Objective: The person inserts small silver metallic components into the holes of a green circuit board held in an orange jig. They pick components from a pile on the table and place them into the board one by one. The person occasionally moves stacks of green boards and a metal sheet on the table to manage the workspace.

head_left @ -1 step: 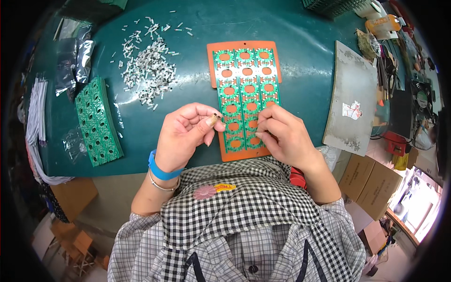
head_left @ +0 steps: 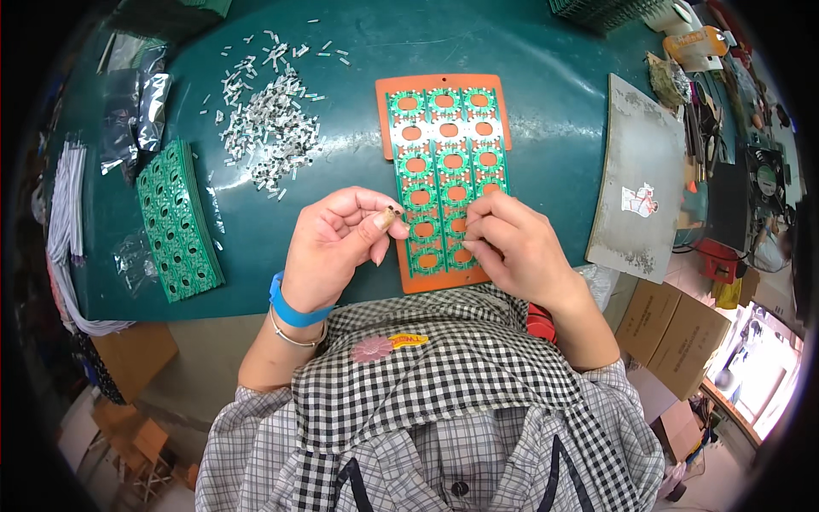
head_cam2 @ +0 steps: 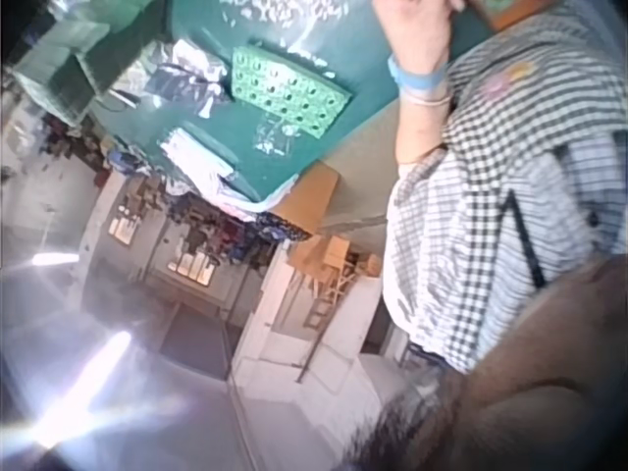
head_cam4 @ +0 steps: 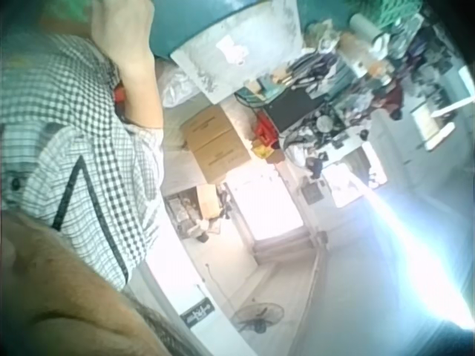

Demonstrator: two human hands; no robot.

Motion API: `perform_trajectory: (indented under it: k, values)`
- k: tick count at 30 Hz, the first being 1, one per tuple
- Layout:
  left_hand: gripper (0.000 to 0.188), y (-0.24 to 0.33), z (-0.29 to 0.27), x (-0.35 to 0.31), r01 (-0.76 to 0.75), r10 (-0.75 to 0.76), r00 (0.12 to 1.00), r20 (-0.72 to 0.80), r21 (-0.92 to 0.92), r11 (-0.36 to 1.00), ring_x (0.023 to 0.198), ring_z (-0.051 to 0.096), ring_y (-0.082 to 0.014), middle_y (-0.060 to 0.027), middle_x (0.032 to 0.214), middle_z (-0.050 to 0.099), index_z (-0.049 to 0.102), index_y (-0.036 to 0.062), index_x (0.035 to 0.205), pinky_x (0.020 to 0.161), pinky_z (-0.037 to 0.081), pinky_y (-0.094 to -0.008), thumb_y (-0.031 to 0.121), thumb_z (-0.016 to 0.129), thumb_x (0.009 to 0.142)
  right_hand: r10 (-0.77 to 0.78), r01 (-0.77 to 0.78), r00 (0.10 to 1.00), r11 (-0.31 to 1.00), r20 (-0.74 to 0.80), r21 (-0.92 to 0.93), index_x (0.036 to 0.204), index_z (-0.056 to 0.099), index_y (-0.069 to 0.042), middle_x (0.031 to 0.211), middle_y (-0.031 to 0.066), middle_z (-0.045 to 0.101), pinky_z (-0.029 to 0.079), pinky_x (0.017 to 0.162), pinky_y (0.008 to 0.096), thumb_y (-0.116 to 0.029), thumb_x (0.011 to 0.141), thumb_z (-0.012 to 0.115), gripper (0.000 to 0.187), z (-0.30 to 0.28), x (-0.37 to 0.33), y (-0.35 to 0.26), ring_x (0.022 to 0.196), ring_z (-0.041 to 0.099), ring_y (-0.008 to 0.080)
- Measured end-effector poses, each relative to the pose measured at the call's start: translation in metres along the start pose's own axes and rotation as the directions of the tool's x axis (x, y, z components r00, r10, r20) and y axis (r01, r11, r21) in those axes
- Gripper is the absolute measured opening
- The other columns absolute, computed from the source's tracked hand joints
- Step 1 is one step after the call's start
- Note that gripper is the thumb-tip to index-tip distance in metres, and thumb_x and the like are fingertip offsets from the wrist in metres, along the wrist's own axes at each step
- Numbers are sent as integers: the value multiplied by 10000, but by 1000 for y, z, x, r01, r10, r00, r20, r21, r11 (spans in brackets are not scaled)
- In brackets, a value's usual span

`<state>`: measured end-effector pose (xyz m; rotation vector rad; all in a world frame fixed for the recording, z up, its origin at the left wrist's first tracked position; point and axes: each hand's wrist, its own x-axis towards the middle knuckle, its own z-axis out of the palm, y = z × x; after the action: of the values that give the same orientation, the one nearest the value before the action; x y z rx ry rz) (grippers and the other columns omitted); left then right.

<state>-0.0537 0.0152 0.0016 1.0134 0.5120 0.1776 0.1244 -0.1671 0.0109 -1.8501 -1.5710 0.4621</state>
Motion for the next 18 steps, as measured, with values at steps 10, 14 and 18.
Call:
perform_trajectory:
  k: [10, 14, 18]
  values:
    - [135, -1, 9, 3, -34, 34, 999, 28, 0, 999, 628, 554, -70, -96, 904, 701, 638, -11, 1063, 516, 383, -170, 86, 593, 981, 30, -38, 998, 981, 49, 189, 855, 643, -29, 919, 57, 594, 524, 594, 322, -35, 725, 771, 184, -20, 12, -6, 758, 634, 218]
    - [121, -1, 23, 3, -53, 52, 998, 24, 52, 997, 633, 556, -69, -92, 905, 702, 644, -12, 1046, 529, 400, -174, 75, 601, 975, 54, -6, 989, 947, -139, 322, 865, 658, -24, 900, 65, 605, 519, 589, 300, -33, 745, 773, 166, -16, 37, -27, 747, 641, 205]
    - [119, 0, 29, 9, -75, 75, 996, 53, 9, 997, 667, 585, -69, -91, 908, 702, 635, -15, 1064, 579, 478, -207, 55, 585, 981, -17, 78, 978, 954, -208, 291, 839, 631, -21, 876, 71, 614, 518, 634, 320, -4, 791, 714, 97, -7, 47, -23, 772, 635, 207]
